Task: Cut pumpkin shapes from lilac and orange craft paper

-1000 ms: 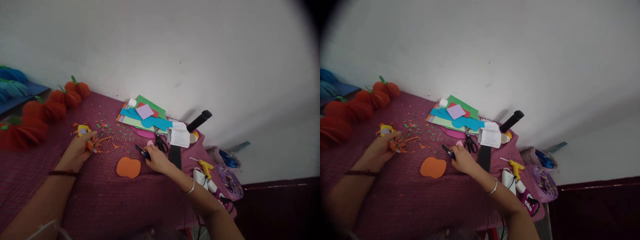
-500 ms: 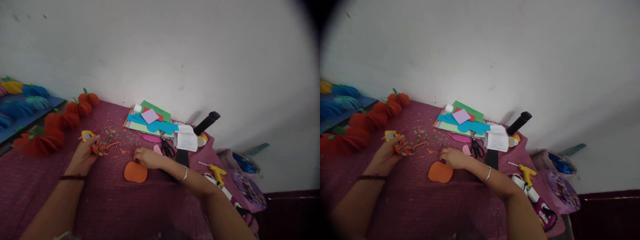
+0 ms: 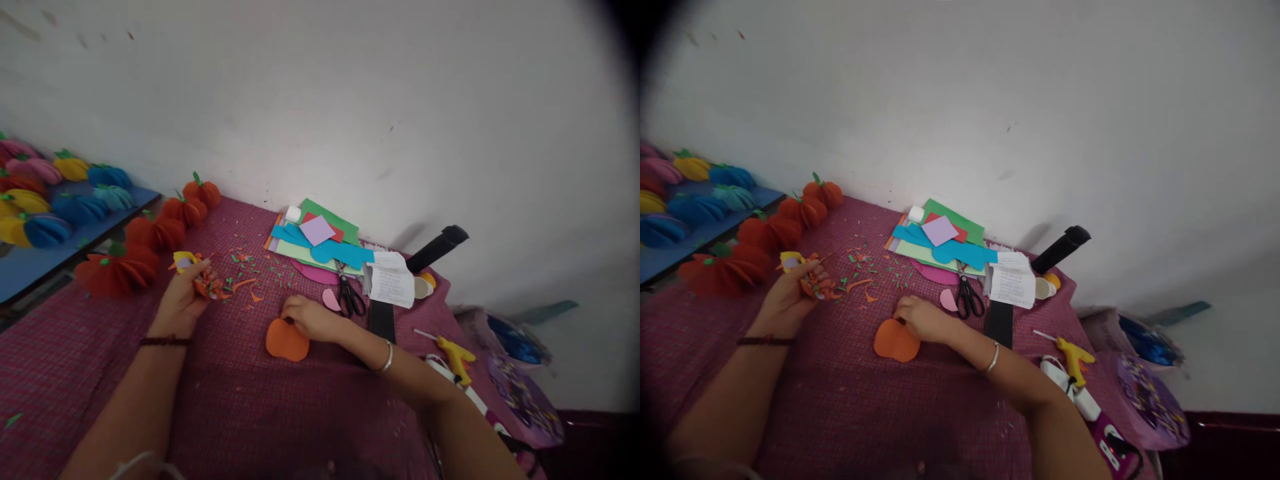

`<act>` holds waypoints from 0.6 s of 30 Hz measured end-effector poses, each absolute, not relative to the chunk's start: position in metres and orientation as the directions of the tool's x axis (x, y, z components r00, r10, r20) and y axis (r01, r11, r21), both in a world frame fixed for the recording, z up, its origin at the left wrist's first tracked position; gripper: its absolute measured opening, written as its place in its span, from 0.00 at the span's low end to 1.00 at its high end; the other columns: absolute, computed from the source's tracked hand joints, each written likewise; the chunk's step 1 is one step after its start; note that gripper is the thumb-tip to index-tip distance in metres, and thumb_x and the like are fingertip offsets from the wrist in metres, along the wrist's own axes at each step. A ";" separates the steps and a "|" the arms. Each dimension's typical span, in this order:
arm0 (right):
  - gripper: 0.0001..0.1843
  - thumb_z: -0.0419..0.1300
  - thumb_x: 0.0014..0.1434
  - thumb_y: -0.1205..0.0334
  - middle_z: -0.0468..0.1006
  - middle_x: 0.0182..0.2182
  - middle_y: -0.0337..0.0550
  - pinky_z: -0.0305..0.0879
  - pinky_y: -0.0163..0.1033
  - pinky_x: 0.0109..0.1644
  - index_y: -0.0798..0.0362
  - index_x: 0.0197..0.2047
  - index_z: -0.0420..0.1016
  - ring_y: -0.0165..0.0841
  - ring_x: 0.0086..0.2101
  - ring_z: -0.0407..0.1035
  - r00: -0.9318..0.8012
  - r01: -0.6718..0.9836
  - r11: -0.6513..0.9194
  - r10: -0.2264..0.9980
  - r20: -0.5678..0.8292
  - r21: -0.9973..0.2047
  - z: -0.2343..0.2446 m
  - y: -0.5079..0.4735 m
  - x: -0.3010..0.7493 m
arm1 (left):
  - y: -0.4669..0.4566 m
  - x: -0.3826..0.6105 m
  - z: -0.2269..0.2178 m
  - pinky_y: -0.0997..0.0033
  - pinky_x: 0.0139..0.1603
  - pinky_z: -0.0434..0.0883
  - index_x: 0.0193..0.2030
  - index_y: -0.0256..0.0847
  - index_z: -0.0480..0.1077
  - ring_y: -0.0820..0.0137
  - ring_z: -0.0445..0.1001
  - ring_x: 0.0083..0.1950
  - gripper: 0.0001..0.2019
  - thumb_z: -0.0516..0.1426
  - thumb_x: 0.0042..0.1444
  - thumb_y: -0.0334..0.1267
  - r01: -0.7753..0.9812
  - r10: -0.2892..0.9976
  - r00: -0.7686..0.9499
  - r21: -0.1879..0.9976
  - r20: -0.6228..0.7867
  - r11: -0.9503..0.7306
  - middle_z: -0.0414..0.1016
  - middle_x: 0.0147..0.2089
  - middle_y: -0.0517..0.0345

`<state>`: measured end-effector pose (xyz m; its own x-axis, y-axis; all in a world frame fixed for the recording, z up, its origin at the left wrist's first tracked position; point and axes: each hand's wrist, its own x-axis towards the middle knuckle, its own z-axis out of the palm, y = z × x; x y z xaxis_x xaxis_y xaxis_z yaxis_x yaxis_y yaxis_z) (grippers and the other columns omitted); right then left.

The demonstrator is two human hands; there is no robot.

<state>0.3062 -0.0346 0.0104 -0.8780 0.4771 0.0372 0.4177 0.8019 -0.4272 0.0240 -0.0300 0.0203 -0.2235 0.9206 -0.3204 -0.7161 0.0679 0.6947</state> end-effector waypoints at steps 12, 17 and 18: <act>0.04 0.61 0.55 0.70 0.71 0.33 0.43 0.61 0.35 0.40 0.56 0.36 0.73 0.30 0.34 0.65 -0.742 0.614 0.675 0.670 -0.007 -0.410 0.011 -0.015 0.295 | -0.028 0.027 0.015 0.79 0.17 0.62 0.28 0.39 0.62 0.77 0.60 0.18 0.10 0.57 0.45 0.22 -0.764 0.938 -0.200 0.645 -0.282 0.031 0.61 0.19 0.66; 0.04 0.57 0.56 0.72 0.70 0.32 0.43 0.59 0.35 0.40 0.56 0.31 0.71 0.31 0.35 0.64 -0.750 0.636 0.679 0.656 -0.085 -0.367 0.010 -0.021 0.289 | -0.029 0.029 0.013 0.80 0.18 0.61 0.28 0.40 0.62 0.78 0.59 0.18 0.09 0.57 0.46 0.22 -0.786 0.944 -0.194 0.619 -0.267 0.013 0.60 0.18 0.66; 0.06 0.56 0.56 0.73 0.70 0.32 0.43 0.58 0.35 0.39 0.55 0.30 0.70 0.31 0.35 0.64 -0.752 0.634 0.677 0.652 -0.094 -0.373 0.010 -0.021 0.288 | -0.029 0.029 0.013 0.80 0.18 0.61 0.28 0.39 0.62 0.78 0.59 0.18 0.09 0.57 0.47 0.22 -0.789 0.943 -0.191 0.614 -0.273 0.018 0.60 0.18 0.66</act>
